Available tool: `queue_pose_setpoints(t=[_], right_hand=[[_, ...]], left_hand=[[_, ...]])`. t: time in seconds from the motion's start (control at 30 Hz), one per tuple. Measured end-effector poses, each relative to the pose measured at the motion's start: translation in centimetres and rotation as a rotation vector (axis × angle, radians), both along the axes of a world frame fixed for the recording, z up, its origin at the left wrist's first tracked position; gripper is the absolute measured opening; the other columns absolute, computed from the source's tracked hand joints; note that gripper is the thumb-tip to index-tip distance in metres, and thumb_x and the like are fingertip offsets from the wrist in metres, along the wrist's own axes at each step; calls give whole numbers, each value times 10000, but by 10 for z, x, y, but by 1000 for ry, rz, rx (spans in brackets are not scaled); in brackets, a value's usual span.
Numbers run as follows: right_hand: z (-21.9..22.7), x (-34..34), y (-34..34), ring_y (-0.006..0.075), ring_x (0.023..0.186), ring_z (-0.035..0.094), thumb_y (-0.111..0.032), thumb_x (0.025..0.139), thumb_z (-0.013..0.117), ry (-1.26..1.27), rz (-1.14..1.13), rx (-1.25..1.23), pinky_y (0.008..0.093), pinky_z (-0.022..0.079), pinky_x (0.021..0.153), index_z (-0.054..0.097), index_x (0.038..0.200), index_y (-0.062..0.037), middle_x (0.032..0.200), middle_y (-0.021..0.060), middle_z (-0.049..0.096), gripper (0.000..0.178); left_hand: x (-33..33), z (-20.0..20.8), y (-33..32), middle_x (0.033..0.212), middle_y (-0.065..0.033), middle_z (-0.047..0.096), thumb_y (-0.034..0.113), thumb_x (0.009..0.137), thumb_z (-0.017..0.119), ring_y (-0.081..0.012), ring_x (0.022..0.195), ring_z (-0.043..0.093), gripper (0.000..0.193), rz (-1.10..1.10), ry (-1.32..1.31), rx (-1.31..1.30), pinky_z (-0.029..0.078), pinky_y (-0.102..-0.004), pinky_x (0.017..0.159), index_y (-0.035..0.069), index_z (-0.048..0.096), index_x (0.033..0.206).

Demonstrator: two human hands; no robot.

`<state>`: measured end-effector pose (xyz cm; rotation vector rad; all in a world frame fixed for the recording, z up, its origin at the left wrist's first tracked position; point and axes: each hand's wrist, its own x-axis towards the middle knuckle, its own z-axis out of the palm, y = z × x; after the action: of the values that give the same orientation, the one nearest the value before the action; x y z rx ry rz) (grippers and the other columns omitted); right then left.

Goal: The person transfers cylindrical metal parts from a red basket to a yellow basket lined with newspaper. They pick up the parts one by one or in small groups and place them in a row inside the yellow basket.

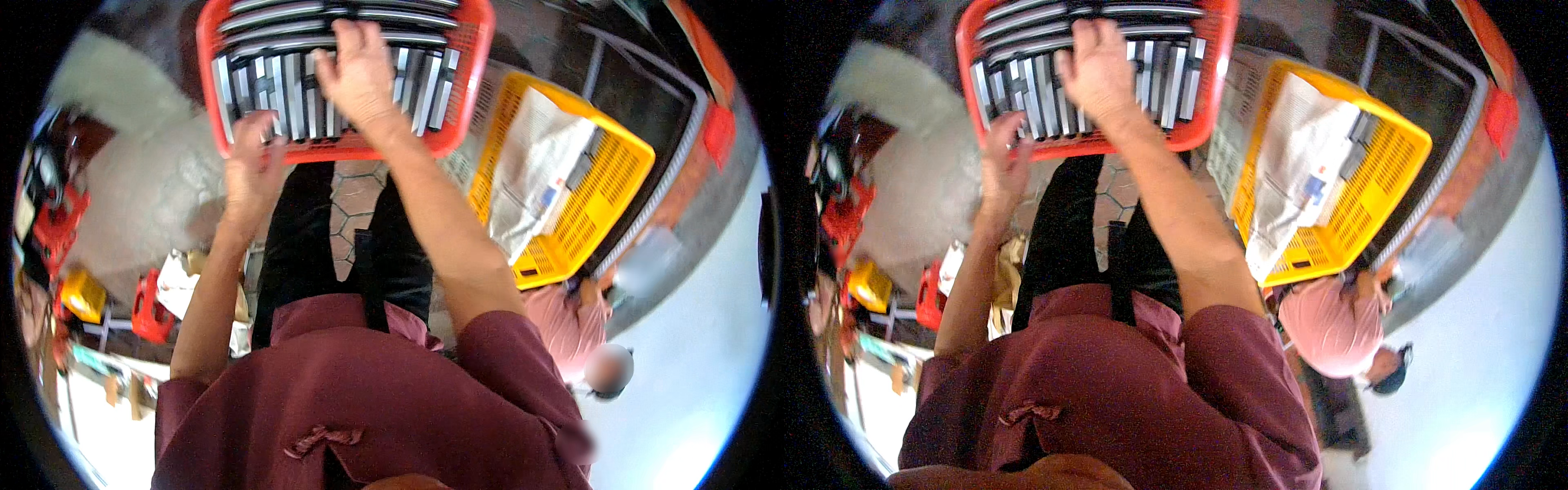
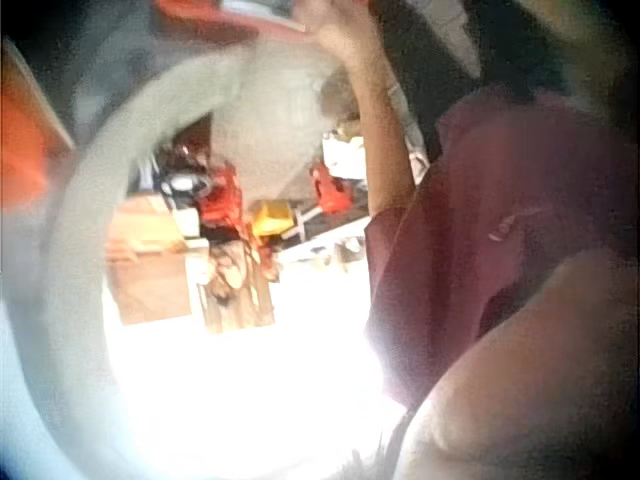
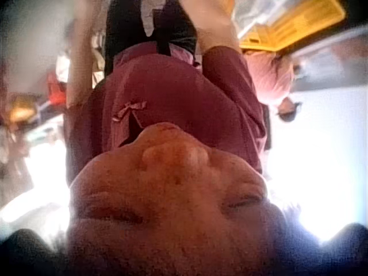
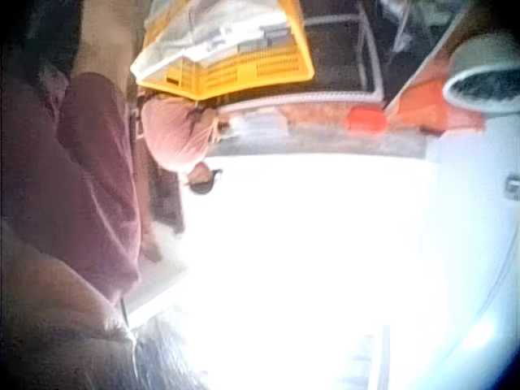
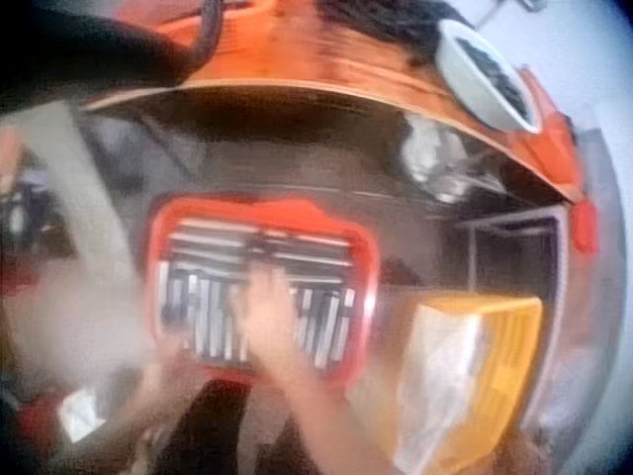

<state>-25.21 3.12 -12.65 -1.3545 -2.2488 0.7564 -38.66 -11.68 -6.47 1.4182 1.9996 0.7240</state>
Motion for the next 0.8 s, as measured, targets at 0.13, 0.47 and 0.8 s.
queue_pose_setpoints(t=[0.13,0.47,0.8], right_hand=[[15,9,-52,373,951,558,-225,827,698,4,-232,-395,447,521,818,489,1154,85,995,250,530,496],[15,14,-80,385,916,571,-192,753,716,-84,-274,-386,447,508,797,453,1149,96,1024,224,516,556],[-10,-9,-107,407,875,607,-149,778,689,134,-319,-675,462,511,785,567,1023,38,950,218,623,332]], left_hand=[[-27,-45,-10,1221,-172,579,37,895,625,-262,1086,589,432,254,-304,-57,473,-350,942,-5,499,1306],[-19,-57,14,1249,-167,547,217,916,651,-233,1092,568,557,111,-147,-386,483,-329,907,-13,443,1379],[-13,-56,43,1005,-158,672,417,862,677,-207,882,624,551,218,-95,-393,494,-342,809,-39,625,1165]])
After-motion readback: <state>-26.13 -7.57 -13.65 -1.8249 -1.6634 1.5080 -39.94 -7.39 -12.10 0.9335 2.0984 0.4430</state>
